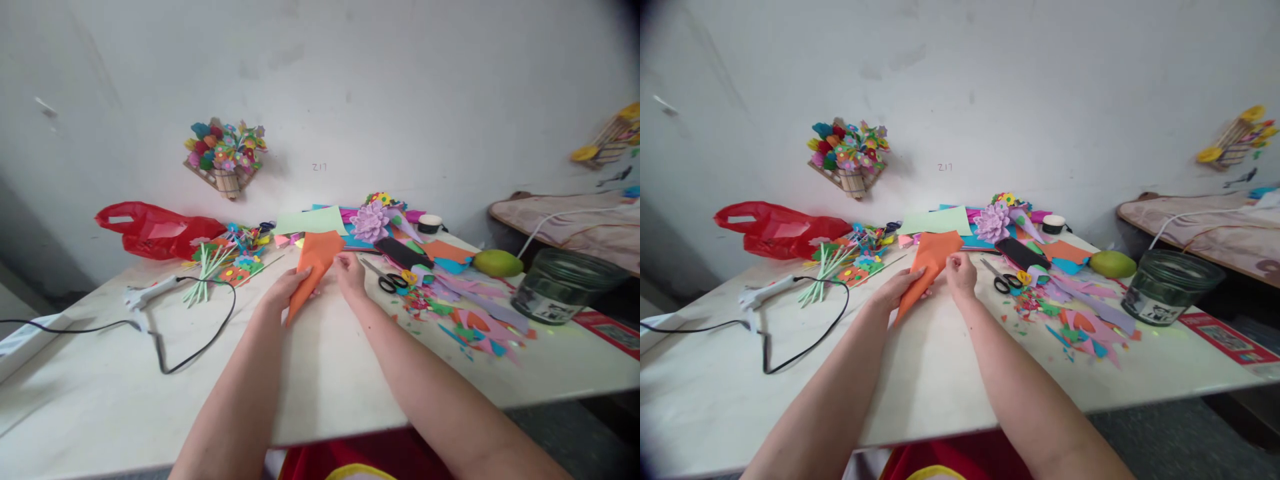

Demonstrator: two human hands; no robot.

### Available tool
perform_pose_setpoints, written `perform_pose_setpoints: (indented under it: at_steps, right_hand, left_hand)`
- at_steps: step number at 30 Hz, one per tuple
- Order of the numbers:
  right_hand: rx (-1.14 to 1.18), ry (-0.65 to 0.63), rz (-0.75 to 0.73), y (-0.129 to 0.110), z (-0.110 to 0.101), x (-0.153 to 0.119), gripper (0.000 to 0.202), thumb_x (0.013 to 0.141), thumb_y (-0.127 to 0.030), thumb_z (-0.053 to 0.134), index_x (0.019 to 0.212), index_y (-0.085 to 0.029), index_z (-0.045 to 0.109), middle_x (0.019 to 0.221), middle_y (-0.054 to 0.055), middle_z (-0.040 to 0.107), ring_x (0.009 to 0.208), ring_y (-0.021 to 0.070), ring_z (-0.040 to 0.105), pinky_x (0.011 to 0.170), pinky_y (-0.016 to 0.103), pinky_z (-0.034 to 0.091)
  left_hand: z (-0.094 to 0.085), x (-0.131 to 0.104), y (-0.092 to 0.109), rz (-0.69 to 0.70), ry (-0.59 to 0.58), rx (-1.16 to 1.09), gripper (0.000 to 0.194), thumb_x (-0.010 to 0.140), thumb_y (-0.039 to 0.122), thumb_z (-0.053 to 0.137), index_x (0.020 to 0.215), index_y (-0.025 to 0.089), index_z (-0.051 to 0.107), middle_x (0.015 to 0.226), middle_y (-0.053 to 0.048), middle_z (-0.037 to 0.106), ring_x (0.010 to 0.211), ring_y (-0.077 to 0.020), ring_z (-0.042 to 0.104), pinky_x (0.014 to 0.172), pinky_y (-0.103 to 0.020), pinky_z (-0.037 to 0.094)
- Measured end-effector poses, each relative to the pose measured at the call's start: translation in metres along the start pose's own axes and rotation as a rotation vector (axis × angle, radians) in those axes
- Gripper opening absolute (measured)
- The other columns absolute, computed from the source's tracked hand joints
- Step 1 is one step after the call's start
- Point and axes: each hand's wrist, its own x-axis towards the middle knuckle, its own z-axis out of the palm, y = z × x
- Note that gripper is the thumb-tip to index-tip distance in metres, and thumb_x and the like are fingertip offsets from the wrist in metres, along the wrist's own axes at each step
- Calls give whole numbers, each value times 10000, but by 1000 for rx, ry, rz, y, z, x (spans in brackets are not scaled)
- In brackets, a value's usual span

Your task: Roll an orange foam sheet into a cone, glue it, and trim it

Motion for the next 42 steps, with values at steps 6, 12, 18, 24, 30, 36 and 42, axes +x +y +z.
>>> perform_pose_setpoints:
  at_steps: [6, 12, 18, 24, 30, 36, 42]
  right_hand:
    - [-358, -186, -390, -6, 4, -15, 265, 727, -167, 454, 963, -170, 573, 871, 50, 633, 779, 164, 585, 700, 275, 453]
    - [-497, -257, -378, -6, 3, -15, 338, 705, -82, 432, 991, -175, 586, 962, 49, 630, 833, 166, 573, 728, 283, 457]
    - [-620, -340, -435, 2, 3, -10, 404, 705, -87, 460, 1073, -180, 599, 1121, 36, 601, 1034, 191, 491, 892, 329, 406]
    - [-690, -511, -451, 13, 8, -12, 409, 745, -130, 477, 1137, -176, 582, 1221, 34, 551, 1115, 184, 453, 966, 333, 355]
    - [-778, -584, -451, 15, 10, -14, 358, 812, -182, 452, 1147, -202, 575, 1252, 44, 522, 1129, 181, 443, 962, 347, 349]
    - [-864, -649, -453, 11, 11, -18, 358, 849, -247, 432, 1191, -228, 536, 1310, 55, 462, 1155, 203, 419, 955, 385, 342]
    - [-926, -697, -471, 14, 15, -20, 402, 882, -288, 369, 1255, -182, 473, 1352, 87, 407, 1206, 232, 369, 977, 408, 307]
  left_hand:
    - [-4, 6, -2, 44, 51, 320, 238, 622, 333, 693, 758, 148, 630, 628, -57, 649, 569, -204, 599, 515, -269, 440]
    - [-4, 15, -6, 216, 279, 548, 371, 458, 261, 775, 797, 178, 648, 622, -24, 616, 629, -209, 568, 621, -276, 408]
    - [-7, 19, -9, 270, 387, 887, 586, 477, 361, 752, 1034, 244, 612, 831, -65, 634, 914, -283, 550, 832, -341, 365]
    - [-10, 14, -16, 336, 395, 1223, 646, 596, 427, 665, 1196, 248, 504, 1100, -118, 570, 1126, -320, 374, 923, -403, 279]
    - [-12, 13, -13, 233, 408, 1352, 537, 621, 487, 627, 1082, 231, 524, 1174, -126, 494, 1117, -310, 375, 892, -404, 312]
    - [-26, -2, 4, 99, 316, 1437, 488, 554, 543, 634, 902, 211, 552, 1168, -139, 472, 1122, -335, 369, 882, -444, 322]
    - [-30, -27, 7, 71, 200, 1463, 352, 594, 547, 585, 639, 199, 568, 1227, -105, 462, 1117, -333, 366, 887, -447, 301]
